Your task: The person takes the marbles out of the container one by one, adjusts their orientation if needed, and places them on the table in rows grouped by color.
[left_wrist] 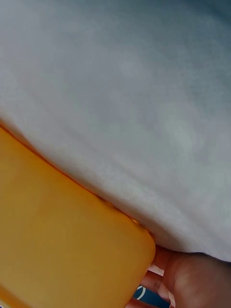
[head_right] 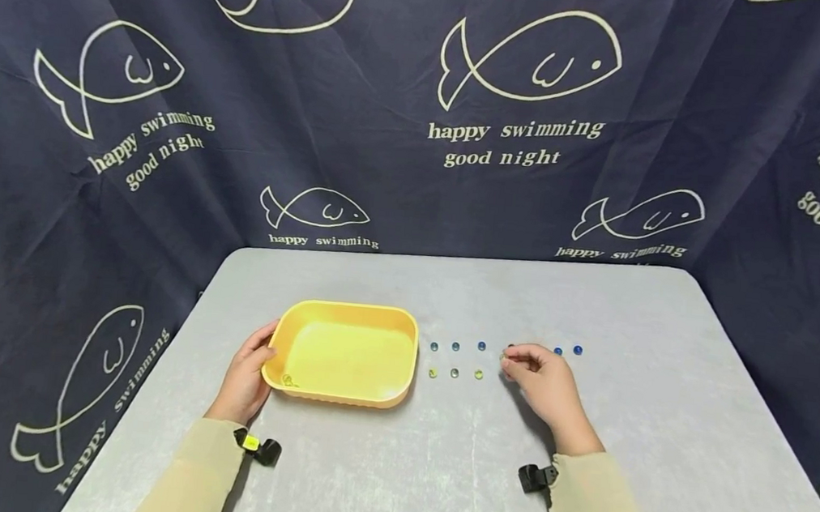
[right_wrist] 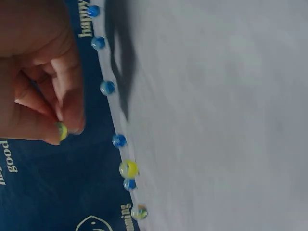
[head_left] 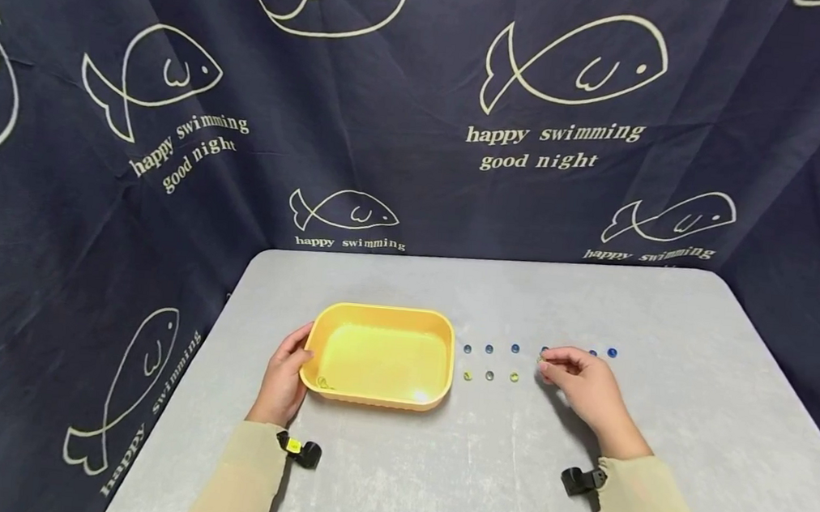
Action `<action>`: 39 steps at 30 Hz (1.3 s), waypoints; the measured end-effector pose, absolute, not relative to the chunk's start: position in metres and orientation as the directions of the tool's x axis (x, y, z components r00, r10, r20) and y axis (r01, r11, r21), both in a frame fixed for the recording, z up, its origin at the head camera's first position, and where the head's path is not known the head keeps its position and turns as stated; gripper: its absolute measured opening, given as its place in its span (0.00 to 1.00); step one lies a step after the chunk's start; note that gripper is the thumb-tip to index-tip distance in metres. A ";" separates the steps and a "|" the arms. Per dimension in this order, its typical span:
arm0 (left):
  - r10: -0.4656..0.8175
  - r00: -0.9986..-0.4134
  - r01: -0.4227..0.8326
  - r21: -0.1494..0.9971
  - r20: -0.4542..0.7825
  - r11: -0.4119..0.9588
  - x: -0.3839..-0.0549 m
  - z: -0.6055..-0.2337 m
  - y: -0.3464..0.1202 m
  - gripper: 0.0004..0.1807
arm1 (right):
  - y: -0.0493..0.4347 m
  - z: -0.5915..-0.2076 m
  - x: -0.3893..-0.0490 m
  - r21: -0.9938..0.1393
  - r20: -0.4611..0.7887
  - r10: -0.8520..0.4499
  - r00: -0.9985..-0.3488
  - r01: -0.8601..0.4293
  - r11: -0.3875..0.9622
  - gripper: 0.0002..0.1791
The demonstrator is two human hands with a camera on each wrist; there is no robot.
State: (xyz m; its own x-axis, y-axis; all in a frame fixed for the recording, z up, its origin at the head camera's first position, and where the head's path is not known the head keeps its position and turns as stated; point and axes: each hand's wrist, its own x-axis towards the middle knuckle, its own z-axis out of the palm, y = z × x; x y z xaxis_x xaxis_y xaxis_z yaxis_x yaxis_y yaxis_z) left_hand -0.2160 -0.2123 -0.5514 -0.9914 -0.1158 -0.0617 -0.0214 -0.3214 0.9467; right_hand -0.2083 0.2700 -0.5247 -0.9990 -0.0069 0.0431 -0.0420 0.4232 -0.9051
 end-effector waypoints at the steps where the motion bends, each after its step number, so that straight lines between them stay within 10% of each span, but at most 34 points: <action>1: -0.114 -0.992 -0.022 0.946 -0.062 -0.323 -0.216 -0.552 -0.212 0.30 | 0.270 -0.527 -0.209 -0.899 0.028 -0.007 -1.000 -0.029 0.437 0.14; 39: -0.110 -0.992 -0.027 0.953 -0.063 -0.300 -0.213 -0.550 -0.211 0.30 | 0.280 -0.545 -0.215 -0.784 -0.027 -0.091 -0.995 -0.036 0.620 0.09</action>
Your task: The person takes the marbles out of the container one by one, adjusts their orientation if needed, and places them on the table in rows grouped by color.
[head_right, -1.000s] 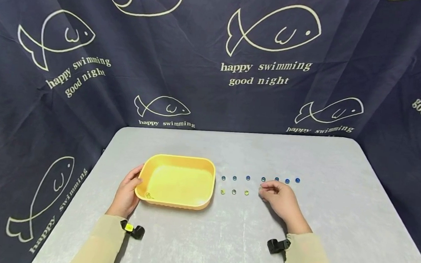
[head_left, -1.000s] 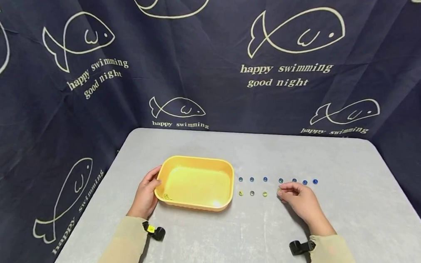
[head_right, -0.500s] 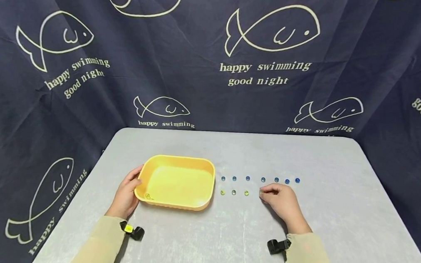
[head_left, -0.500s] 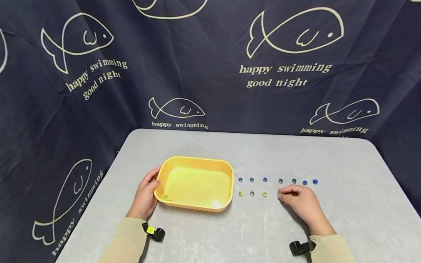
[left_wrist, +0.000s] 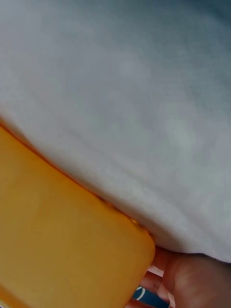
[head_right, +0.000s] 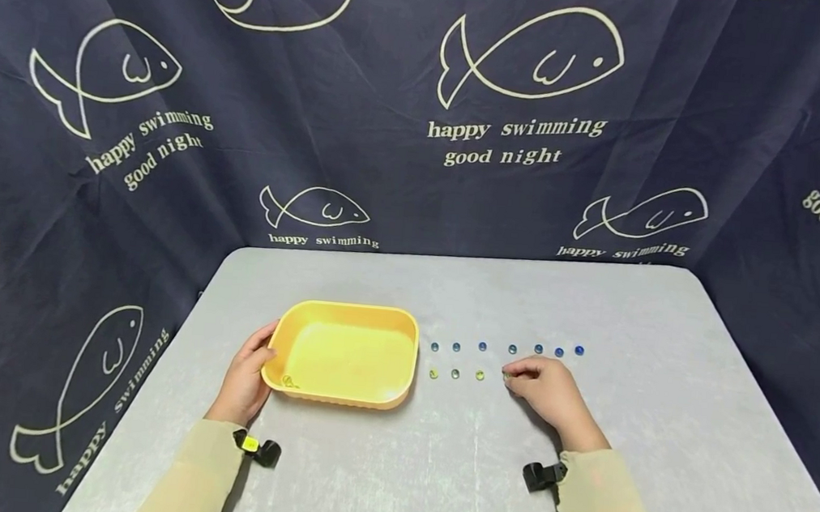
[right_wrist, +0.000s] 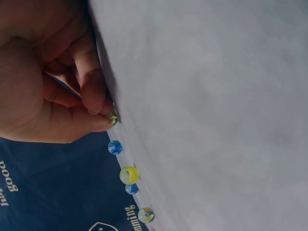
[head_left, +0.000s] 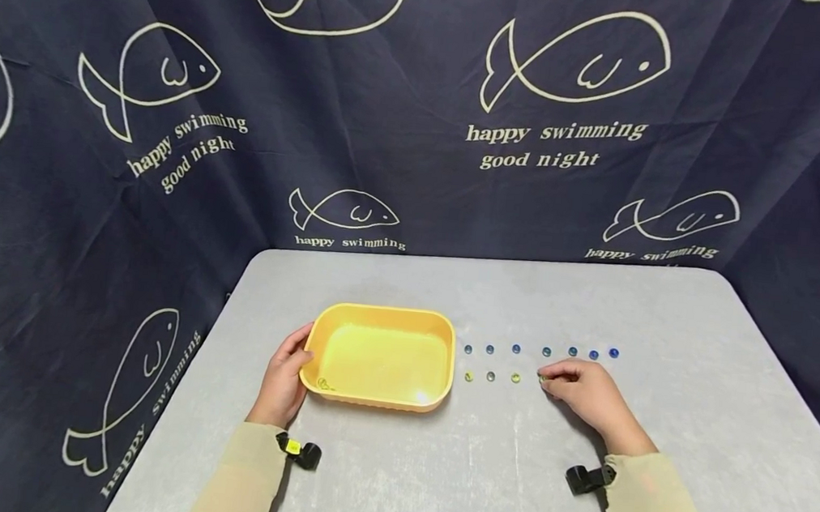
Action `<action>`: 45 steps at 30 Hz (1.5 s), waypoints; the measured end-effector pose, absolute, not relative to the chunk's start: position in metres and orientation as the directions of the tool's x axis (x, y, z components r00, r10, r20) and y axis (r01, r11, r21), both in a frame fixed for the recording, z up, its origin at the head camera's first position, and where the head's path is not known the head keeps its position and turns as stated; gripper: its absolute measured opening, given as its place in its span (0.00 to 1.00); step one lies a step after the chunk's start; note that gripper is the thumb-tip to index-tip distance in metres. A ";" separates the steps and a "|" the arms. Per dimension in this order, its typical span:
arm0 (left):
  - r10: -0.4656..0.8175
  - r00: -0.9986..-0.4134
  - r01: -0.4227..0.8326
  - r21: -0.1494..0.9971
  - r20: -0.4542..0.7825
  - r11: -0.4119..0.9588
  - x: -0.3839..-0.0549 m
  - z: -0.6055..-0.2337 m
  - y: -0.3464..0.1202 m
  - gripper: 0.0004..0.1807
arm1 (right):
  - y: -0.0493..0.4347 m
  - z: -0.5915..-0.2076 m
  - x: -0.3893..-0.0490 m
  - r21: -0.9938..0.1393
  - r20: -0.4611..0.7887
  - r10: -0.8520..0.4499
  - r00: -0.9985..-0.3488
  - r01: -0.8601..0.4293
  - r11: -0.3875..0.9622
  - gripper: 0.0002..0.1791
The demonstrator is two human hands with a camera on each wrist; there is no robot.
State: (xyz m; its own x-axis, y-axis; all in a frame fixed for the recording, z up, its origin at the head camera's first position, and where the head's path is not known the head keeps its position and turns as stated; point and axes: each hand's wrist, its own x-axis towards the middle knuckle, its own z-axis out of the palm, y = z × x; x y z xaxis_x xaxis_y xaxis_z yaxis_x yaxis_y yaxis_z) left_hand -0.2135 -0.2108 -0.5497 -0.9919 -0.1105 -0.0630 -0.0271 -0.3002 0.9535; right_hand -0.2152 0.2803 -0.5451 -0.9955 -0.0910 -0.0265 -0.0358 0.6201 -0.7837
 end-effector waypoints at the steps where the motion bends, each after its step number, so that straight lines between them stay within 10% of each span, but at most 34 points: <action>1: -0.111 -0.992 -0.024 0.955 -0.059 -0.297 -0.213 -0.550 -0.211 0.30 | 0.280 -0.545 -0.215 -0.786 -0.028 -0.090 -0.996 -0.033 0.618 0.09; 25: -0.097 -0.994 -0.015 0.949 -0.048 -0.315 -0.217 -0.552 -0.212 0.30 | 0.276 -0.524 -0.201 -0.959 -0.020 0.017 -1.000 0.024 0.283 0.21; 45: -0.107 -0.993 -0.021 0.950 -0.058 -0.312 -0.216 -0.553 -0.213 0.30 | 0.126 -0.477 -0.208 -0.955 0.146 -0.356 -0.923 -0.225 0.193 0.15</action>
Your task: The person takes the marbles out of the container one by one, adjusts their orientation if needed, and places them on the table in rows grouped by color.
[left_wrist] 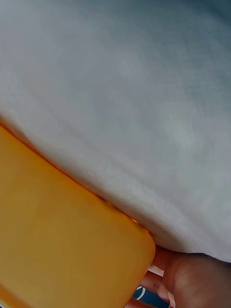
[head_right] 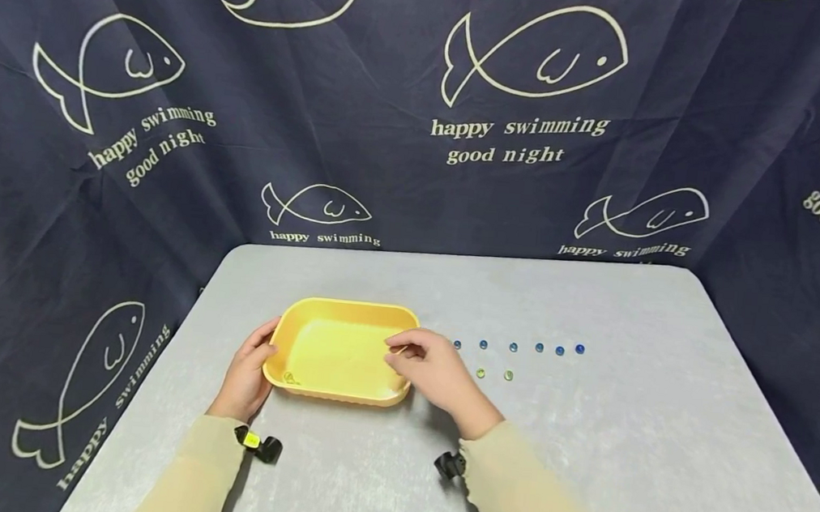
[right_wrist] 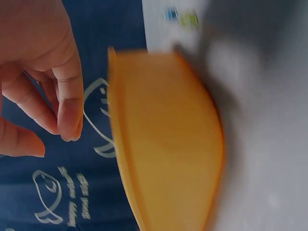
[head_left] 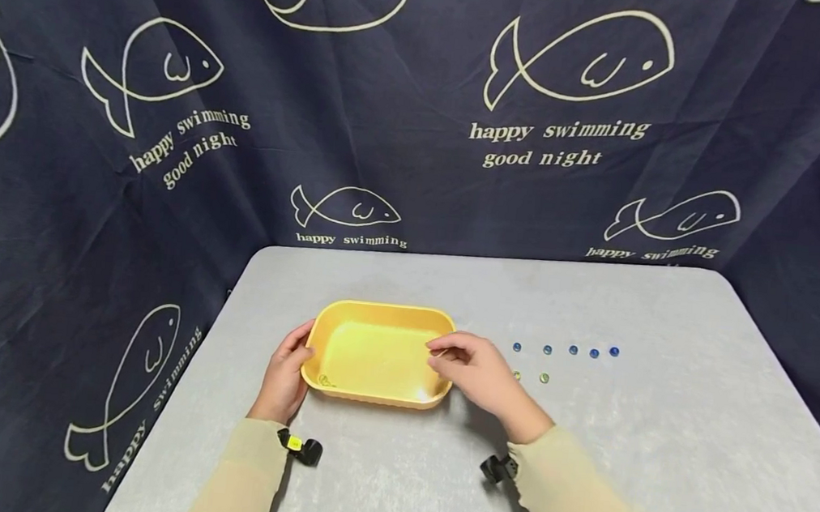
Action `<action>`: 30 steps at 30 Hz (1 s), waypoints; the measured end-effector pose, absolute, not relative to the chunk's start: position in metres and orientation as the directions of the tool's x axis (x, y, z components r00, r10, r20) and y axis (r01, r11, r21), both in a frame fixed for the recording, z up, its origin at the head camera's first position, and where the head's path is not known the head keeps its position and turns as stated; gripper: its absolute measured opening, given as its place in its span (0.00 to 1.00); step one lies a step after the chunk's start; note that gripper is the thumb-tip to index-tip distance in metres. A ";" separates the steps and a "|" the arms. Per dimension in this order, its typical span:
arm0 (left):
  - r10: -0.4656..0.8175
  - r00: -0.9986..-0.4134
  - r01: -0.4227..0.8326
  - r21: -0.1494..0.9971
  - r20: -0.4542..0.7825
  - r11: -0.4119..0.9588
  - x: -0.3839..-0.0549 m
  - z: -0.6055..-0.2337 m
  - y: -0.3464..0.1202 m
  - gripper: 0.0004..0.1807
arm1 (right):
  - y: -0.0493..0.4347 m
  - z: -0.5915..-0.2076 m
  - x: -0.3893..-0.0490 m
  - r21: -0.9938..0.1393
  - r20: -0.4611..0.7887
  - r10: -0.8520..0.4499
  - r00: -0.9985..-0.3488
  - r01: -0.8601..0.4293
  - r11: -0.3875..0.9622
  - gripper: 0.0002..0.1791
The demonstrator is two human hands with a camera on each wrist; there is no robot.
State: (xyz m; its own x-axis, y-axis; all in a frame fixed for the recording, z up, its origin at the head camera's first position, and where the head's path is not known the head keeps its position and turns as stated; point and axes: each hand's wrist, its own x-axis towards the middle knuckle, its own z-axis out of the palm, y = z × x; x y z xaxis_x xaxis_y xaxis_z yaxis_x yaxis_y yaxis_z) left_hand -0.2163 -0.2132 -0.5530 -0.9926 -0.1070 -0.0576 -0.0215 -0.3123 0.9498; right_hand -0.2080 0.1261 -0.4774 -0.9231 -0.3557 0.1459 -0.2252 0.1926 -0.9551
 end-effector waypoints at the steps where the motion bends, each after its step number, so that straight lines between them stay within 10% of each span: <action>1: -0.109 -0.992 -0.024 0.950 -0.061 -0.313 -0.216 -0.553 -0.213 0.30 | 0.119 -0.478 -0.209 -0.954 0.144 -0.371 -0.917 -0.228 0.194 0.15; 30: -0.092 -0.995 0.004 0.941 -0.029 -0.338 -0.215 -0.552 -0.213 0.32 | -0.027 -0.478 -0.236 -0.871 -0.031 -0.541 -0.841 -0.243 0.427 0.12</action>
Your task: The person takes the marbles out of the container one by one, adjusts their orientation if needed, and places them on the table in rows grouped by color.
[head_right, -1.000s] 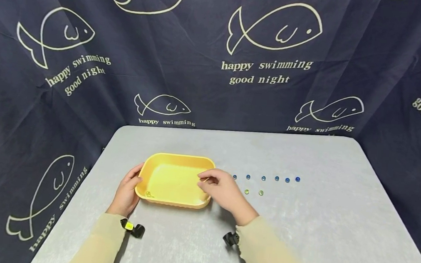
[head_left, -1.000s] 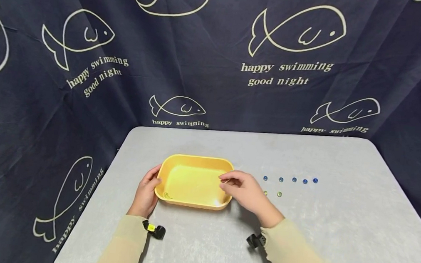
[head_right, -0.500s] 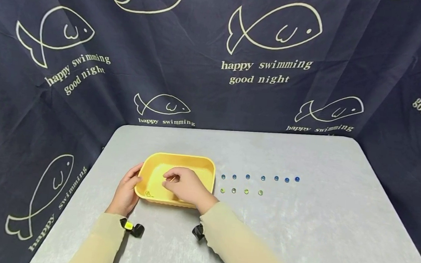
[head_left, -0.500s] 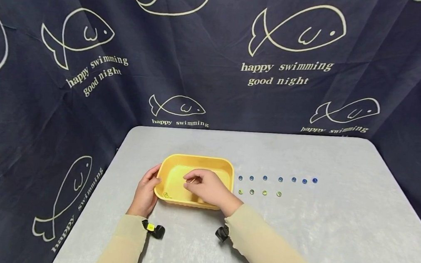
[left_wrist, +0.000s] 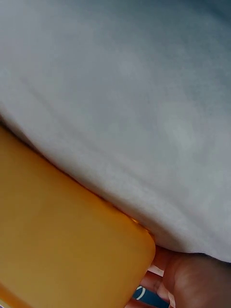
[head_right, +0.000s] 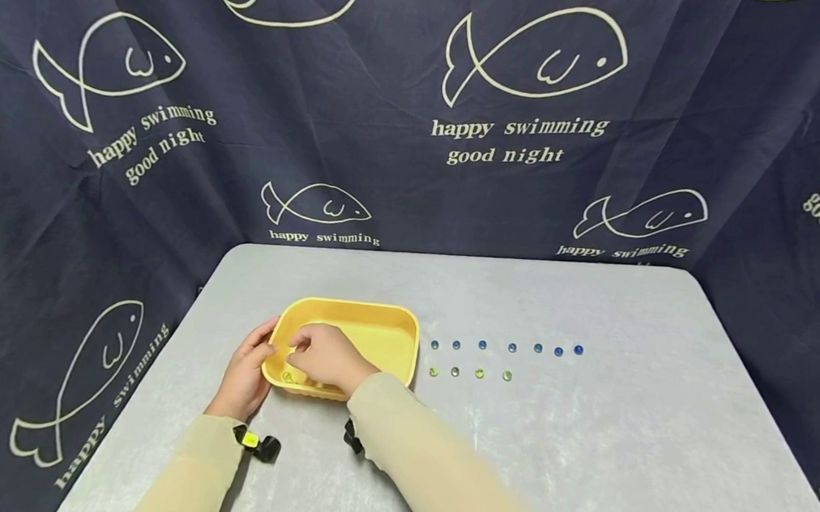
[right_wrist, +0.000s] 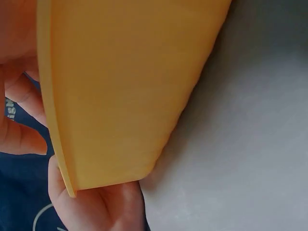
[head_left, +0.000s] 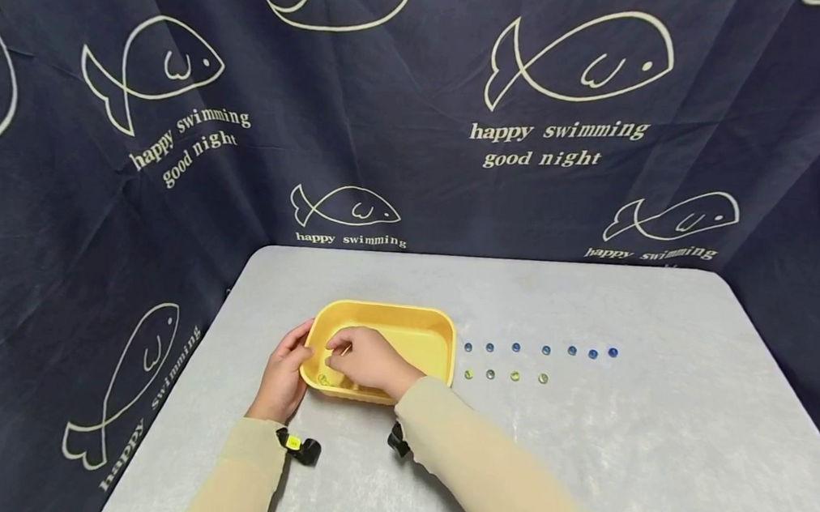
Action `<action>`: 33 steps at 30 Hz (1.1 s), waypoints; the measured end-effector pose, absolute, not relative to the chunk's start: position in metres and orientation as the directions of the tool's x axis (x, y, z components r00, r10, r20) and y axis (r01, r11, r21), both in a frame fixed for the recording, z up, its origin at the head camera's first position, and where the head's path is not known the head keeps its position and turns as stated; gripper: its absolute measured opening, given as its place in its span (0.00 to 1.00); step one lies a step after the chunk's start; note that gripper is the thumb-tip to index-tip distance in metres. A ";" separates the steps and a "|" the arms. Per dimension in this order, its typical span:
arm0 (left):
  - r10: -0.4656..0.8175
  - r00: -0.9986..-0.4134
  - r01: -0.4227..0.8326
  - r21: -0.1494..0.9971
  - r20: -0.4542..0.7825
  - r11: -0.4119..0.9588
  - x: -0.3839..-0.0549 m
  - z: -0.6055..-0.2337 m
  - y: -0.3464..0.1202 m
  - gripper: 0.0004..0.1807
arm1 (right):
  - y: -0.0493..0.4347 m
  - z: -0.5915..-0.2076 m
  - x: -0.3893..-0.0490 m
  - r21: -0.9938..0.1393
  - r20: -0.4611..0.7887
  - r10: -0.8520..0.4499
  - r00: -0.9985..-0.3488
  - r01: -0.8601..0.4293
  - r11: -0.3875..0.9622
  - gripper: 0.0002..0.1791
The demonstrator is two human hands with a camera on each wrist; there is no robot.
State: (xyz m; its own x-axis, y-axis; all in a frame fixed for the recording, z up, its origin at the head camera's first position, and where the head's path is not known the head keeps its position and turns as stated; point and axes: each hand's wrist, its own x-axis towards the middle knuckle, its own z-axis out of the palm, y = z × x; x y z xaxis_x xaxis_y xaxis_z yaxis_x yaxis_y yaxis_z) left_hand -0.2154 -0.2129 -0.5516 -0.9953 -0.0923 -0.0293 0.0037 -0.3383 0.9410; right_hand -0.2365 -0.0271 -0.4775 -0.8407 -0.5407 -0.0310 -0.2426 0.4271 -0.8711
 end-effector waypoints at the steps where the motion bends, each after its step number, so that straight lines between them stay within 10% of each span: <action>1: -0.094 -0.995 0.002 0.942 -0.032 -0.335 -0.216 -0.552 -0.213 0.32 | -0.029 -0.478 -0.238 -0.868 -0.033 -0.535 -0.844 -0.241 0.434 0.11; 33: -0.106 -0.994 0.011 0.942 -0.027 -0.336 -0.217 -0.552 -0.213 0.32 | -0.057 -0.502 -0.245 -0.711 -0.133 -0.614 -0.778 -0.357 0.606 0.03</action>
